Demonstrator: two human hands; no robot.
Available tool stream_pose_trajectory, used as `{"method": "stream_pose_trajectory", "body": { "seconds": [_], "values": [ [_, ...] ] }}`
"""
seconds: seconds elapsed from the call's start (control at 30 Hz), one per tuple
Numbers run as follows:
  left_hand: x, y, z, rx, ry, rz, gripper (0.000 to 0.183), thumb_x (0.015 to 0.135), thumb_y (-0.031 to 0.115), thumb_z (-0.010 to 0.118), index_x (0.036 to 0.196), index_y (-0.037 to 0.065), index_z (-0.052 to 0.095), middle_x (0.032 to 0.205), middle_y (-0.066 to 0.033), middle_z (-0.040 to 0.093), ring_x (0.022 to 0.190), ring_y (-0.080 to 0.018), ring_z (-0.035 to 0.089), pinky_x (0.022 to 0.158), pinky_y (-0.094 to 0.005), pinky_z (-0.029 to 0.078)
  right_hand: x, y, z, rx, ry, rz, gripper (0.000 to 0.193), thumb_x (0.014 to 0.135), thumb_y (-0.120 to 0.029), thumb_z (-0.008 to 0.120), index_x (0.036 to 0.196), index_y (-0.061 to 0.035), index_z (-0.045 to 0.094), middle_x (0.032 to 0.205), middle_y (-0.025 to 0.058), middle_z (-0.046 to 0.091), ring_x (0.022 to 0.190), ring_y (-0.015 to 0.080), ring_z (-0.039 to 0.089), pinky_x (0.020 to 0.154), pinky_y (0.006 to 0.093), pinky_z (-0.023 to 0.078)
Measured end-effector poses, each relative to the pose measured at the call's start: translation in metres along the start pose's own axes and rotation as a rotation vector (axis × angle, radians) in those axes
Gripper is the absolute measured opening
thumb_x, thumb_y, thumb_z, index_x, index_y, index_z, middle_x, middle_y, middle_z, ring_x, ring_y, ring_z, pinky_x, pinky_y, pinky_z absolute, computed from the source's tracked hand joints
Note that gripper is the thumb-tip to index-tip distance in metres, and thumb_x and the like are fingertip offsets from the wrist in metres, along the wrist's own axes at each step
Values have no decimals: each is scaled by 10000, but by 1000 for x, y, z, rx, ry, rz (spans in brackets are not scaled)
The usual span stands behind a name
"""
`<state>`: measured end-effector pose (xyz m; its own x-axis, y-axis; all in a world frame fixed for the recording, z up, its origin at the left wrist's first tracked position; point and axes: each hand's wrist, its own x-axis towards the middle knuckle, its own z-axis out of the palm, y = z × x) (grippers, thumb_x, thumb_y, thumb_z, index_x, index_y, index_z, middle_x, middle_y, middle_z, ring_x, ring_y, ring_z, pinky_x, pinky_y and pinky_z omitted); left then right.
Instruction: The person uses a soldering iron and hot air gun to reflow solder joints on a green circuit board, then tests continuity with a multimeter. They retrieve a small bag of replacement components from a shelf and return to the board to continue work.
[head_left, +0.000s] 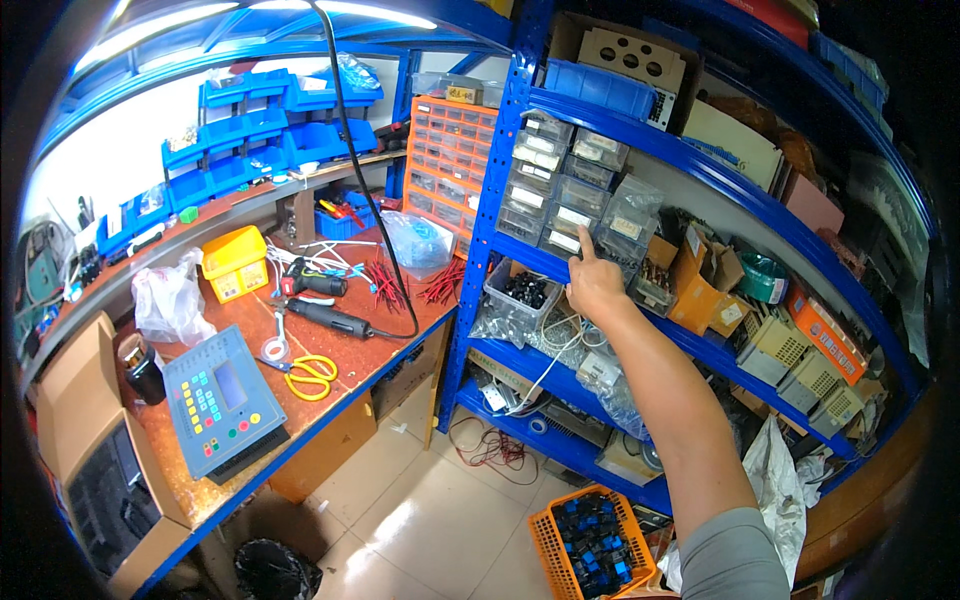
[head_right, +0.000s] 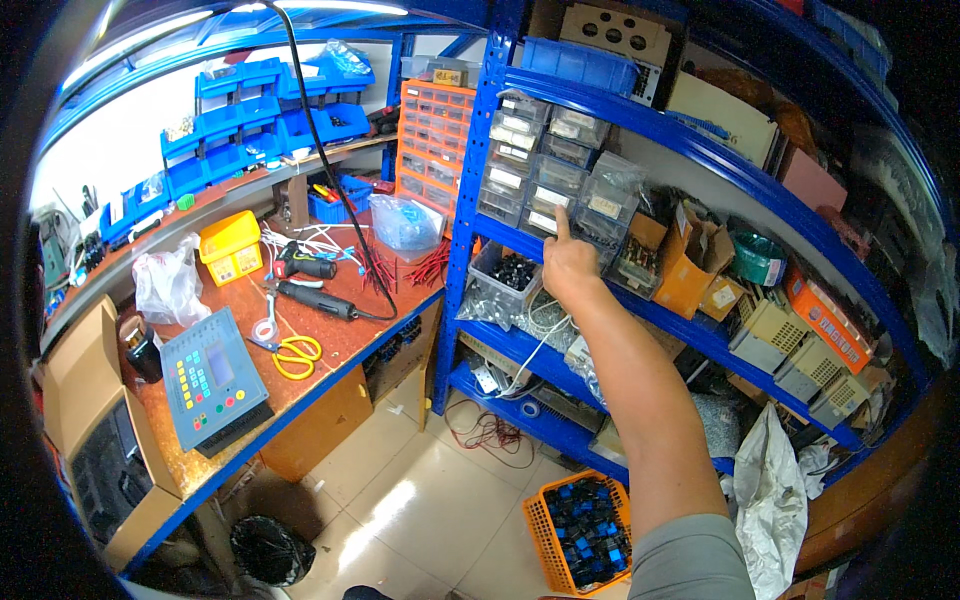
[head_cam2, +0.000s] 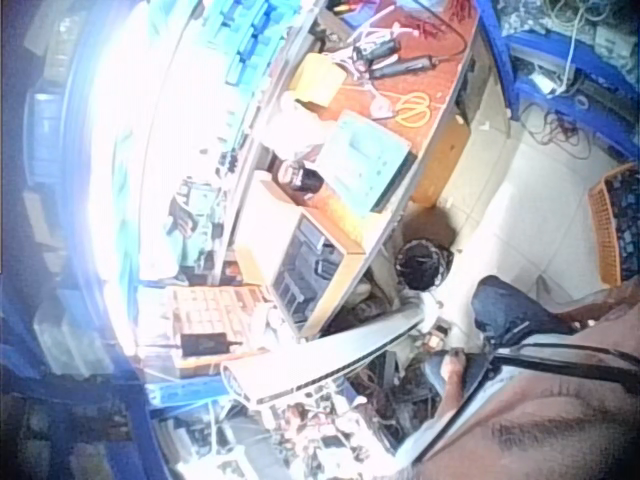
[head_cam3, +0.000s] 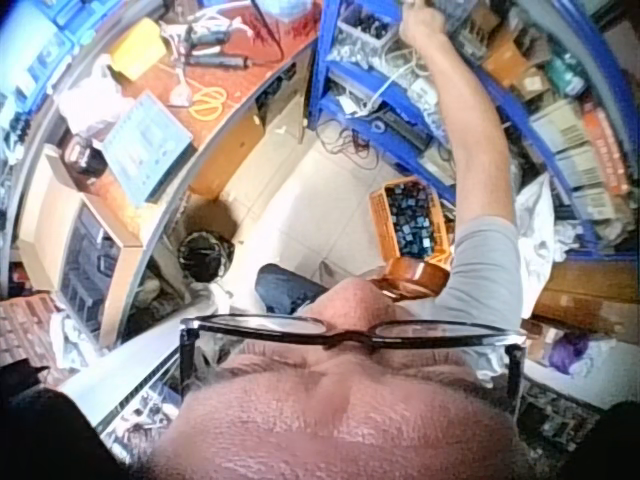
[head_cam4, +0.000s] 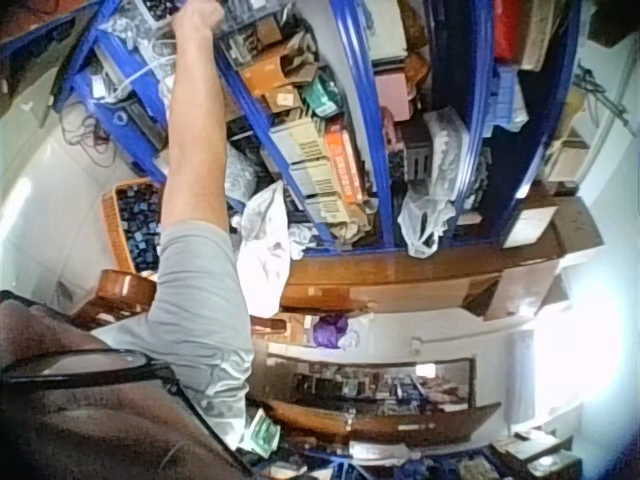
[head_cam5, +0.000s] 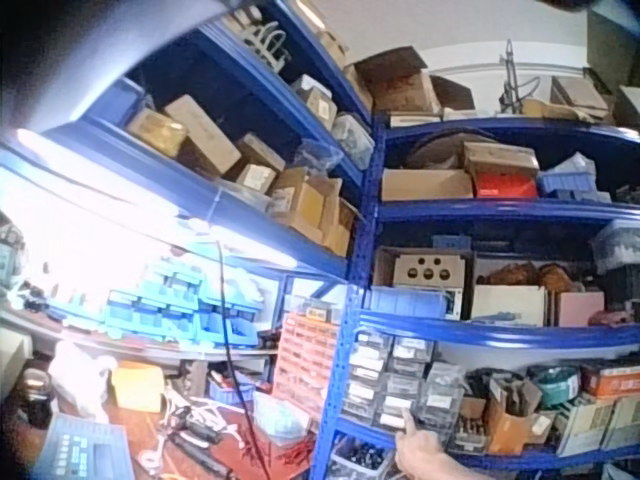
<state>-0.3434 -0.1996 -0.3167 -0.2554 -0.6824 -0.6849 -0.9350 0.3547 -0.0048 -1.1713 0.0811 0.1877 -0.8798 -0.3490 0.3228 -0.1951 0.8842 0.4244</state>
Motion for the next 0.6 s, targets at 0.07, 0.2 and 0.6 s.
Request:
{"method": "stream_pose_trajectory", "body": {
  "seconds": [0.07,0.2,0.6],
  "values": [
    [1,-1,0,-13,25,40,550,994,590,470,1138,140,752,1098,-203,746,1057,-405,712,907,-521,562,-1,0,-3,-1,-16,5,349,884,-142,629,1190,6,705,1685,309,170,923,367,772,785,458,622],
    [5,-1,1,1,-2,48,518,994,566,472,1145,154,749,1086,-211,745,1035,-411,716,899,-532,562,0,-1,-5,-38,-61,35,378,898,-259,720,1186,-16,681,1711,265,104,927,362,762,798,452,613],
    [9,3,-7,-62,1,78,475,990,543,488,1177,188,741,1109,-206,737,1064,-409,702,913,-524,547,-4,3,-3,-34,-63,20,297,892,-110,639,1163,-25,726,1722,244,93,962,347,766,791,449,618]
  ]
}}
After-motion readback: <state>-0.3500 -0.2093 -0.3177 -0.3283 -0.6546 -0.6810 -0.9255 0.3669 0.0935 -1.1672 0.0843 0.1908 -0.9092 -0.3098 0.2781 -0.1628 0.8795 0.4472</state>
